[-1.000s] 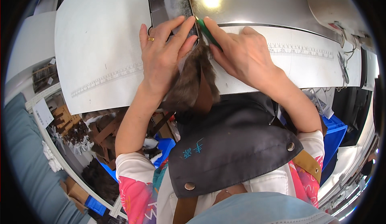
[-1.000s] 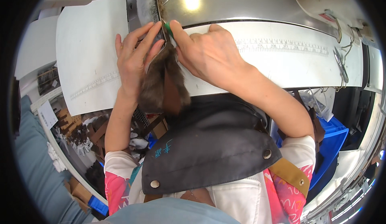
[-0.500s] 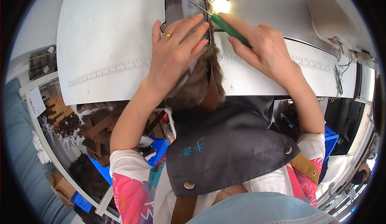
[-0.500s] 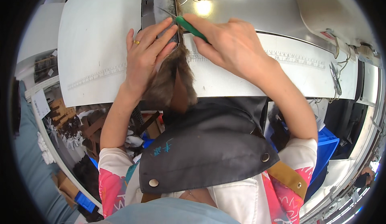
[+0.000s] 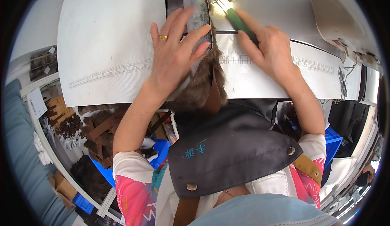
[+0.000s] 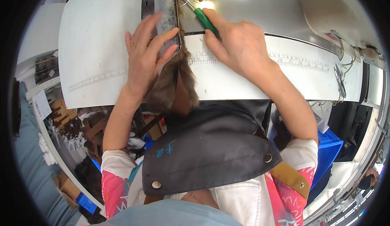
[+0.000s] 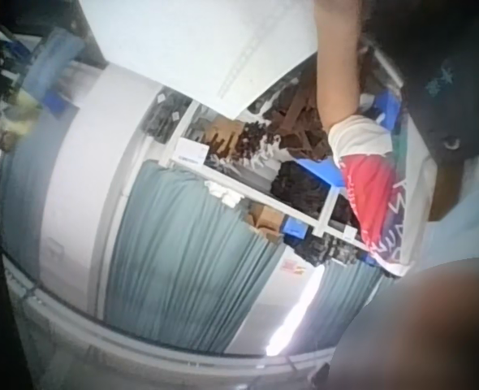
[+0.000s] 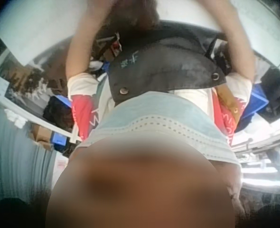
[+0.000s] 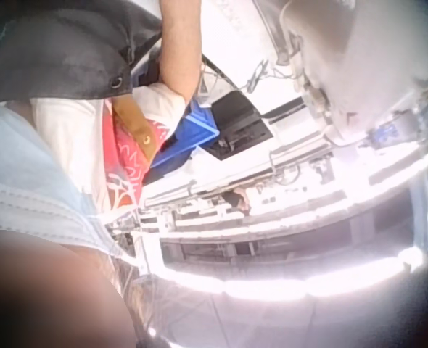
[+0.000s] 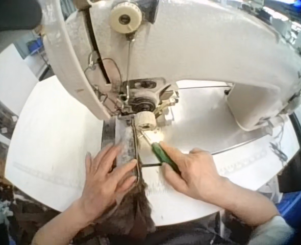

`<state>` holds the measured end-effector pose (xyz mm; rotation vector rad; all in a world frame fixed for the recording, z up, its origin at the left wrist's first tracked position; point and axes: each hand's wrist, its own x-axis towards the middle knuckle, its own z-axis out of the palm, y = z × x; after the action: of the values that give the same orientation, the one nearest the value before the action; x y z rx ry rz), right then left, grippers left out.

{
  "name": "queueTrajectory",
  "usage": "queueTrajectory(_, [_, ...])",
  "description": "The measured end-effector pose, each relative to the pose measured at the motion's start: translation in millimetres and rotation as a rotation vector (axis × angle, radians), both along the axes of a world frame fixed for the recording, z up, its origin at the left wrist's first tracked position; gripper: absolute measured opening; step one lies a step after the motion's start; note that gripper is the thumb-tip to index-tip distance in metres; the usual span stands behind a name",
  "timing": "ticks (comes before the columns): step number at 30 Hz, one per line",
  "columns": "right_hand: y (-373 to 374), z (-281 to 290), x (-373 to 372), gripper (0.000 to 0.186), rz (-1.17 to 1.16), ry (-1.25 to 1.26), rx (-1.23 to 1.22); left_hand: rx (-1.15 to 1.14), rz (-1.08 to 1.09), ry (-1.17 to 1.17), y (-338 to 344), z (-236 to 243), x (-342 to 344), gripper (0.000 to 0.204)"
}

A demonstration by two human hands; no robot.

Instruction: Sewing fur pieces and leather straps together using an industrial sewing machine.

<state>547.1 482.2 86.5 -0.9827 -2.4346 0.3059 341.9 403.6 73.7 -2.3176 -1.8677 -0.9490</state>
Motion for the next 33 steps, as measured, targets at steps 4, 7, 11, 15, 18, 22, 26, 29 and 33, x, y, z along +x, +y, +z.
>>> queueTrajectory(4, [0,2,-1,0.034,0.031,0.097,-0.113,-0.037,-0.032,0.136,0,-3,-6,0.032])
queueTrajectory(7, [1,3,-2,0.034,0.076,0.085,-0.089,-0.049,-0.038,0.137,0,-2,-6,0.032])
queueTrajectory(11, [-1,0,3,0.041,-0.044,-0.053,-0.102,-0.03,-0.037,0.094,0,-7,-6,0.034])
queueTrajectory(15, [-18,1,8,0.038,-0.066,-0.007,-0.111,-0.024,-0.048,0.077,1,-8,-7,0.035])
queueTrajectory(18, [-47,1,8,0.037,0.006,0.062,-0.13,-0.048,-0.028,0.076,-1,-9,-8,0.034])
queueTrajectory(22, [-67,2,3,0.047,0.025,0.046,-0.264,-0.021,-0.06,0.079,1,-7,-6,0.033])
queueTrajectory(26, [-69,-1,4,0.042,0.173,0.034,-0.188,-0.022,-0.071,0.108,2,-5,-6,0.031])
queueTrajectory(29, [-62,7,22,0.044,0.315,-0.02,-0.22,-0.022,-0.069,0.107,2,-6,-8,0.031])
queueTrajectory(33, [-38,17,56,0.045,0.331,0.065,-0.427,-0.042,-0.035,0.09,-4,-8,-11,0.031])
